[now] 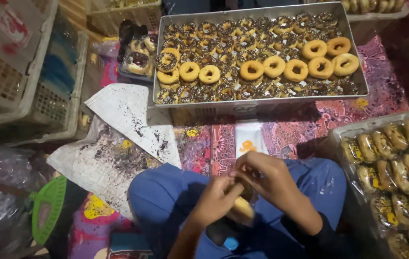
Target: The person picks donuts from a metal tray and places them into small plastic bags. They handle the donuts one at a time, seal the bags, and set them aside.
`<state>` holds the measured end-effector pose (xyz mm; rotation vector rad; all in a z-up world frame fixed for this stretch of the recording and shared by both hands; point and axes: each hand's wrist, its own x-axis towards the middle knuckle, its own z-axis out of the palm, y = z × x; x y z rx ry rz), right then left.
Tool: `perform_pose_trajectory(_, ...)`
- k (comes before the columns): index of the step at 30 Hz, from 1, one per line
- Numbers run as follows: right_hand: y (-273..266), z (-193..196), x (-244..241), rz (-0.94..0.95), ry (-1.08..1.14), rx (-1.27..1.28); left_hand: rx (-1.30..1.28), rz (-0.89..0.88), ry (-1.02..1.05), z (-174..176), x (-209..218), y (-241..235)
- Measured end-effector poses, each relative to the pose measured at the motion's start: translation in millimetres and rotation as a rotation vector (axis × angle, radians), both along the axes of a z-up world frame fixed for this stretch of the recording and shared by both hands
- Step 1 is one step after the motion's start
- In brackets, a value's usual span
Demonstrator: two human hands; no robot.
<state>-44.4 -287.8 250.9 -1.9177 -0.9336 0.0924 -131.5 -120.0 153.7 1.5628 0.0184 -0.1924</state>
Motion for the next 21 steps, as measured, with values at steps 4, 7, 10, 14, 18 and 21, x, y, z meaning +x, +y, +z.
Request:
perform_pose_trajectory(4,1.5,31.6,7.1,0.246,-0.333,-0.044,0.088,-0.081,-0.017,11.1,-1.0,3.1)
perform_pose_trajectory(7,1.4,54.4,13.6,0.374,-0.433,-0.109,0.259,-0.130,-0.252,4.9,-12.1,13.2)
perform_pose_trajectory(10,2.2,56.7,13.6,0.455,-0.594,-0.173,0.659,-0.147,-0.866,2.3,-24.5,25.8)
perform_pose_trajectory(14,-2.1,1.6,18.6,0.489,-0.654,-0.139,0.740,-0.130,-0.841,12.3,-24.2,29.7)
perform_pose_trajectory(18,-16.5,-96.2,66.8,0.156,-0.675,-0.078,0.220,0.001,-0.223,29.1,-19.7,37.5)
perform_pose_trajectory(21,-34.0,-140.5,118.4,-0.308,-0.456,-0.825,0.188,0.382,0.182,39.3,-19.7,54.7)
